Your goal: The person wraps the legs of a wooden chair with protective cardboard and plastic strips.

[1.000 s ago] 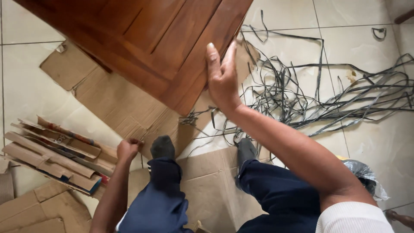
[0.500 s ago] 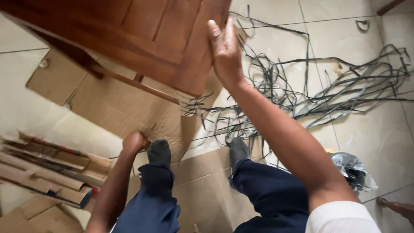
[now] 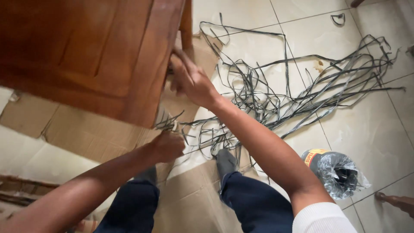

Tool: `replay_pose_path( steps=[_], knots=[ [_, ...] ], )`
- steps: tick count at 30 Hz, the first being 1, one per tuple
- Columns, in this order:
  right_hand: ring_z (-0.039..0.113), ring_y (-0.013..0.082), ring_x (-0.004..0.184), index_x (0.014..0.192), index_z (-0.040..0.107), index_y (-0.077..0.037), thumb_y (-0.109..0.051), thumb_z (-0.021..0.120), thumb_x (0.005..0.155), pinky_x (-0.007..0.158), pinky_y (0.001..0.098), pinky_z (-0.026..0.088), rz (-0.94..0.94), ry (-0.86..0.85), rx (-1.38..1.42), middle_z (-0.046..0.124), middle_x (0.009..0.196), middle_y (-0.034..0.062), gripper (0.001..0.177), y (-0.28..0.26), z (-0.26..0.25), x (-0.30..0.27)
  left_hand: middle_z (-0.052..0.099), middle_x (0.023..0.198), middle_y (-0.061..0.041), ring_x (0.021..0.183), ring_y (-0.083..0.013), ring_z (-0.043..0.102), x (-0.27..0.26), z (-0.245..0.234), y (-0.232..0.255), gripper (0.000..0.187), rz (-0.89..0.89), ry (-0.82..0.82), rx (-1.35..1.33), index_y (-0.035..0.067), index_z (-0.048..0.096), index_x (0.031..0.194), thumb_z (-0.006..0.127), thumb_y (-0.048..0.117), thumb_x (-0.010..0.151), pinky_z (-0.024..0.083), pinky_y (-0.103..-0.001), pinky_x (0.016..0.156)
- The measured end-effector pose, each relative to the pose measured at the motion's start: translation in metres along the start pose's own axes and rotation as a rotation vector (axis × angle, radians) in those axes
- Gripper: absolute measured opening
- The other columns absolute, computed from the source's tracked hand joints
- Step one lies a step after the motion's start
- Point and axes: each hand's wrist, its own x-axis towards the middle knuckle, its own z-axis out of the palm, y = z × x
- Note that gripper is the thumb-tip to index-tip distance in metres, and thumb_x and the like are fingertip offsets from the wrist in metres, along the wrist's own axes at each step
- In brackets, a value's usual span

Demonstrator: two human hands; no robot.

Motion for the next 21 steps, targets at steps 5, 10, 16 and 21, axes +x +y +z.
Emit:
replay_pose_path(
  steps=[5, 10, 16, 21],
  knots=[
    [0.073, 0.0272, 0.079, 0.121, 0.069, -0.005, -0.057, 0.043, 0.105, 0.073, 0.0412, 0.057, 0.285, -0.005, -0.426, 0.072, 0.08, 0.0131, 0.06, 0.139, -0.032, -0.013, 0.068, 0.098, -0.01, 0.111, -0.0301, 0.059, 0.058, -0.026, 0.025, 0.019, 0.185, 0.184, 0.108, 0.011, 0.077, 0.082, 0.074, 0.03, 0.079, 0.042, -0.051, 0.099],
    [0.07, 0.0387, 0.102, 0.118, 0.073, -0.005, -0.051, 0.052, 0.103, 0.088, 0.0466, 0.054, 0.371, -0.014, -0.571, 0.074, 0.106, 0.0208, 0.053, 0.242, -0.057, -0.044, 0.057, 0.131, -0.016, 0.135, -0.0343, 0.043, 0.136, 0.036, 0.003, 0.03, -0.117, 0.114, 0.088, 0.01, 0.072, 0.107, 0.075, 0.03, 0.084, 0.034, -0.055, 0.11],
    [0.063, 0.0387, 0.118, 0.119, 0.073, -0.005, -0.047, 0.06, 0.098, 0.1, 0.0464, 0.05, 0.345, 0.111, -0.73, 0.068, 0.124, 0.0221, 0.048, 0.331, -0.102, -0.068, 0.017, 0.169, -0.011, 0.155, -0.0426, 0.012, 0.167, 0.105, -0.025, 0.098, -0.537, 0.056, -0.302, 0.013, 0.03, 0.158, 0.082, 0.043, 0.08, 0.025, -0.063, 0.118],
    [0.062, 0.0393, 0.116, 0.119, 0.071, -0.008, -0.028, 0.064, 0.095, 0.099, 0.0468, 0.05, 0.412, 0.232, -0.846, 0.063, 0.128, 0.0192, 0.033, 0.319, -0.137, -0.035, 0.003, 0.173, -0.007, 0.156, -0.0457, 0.004, 0.159, 0.115, -0.021, 0.121, -0.584, -0.009, -0.422, 0.017, 0.017, 0.163, 0.089, 0.051, 0.071, 0.024, -0.067, 0.118]
  ],
)
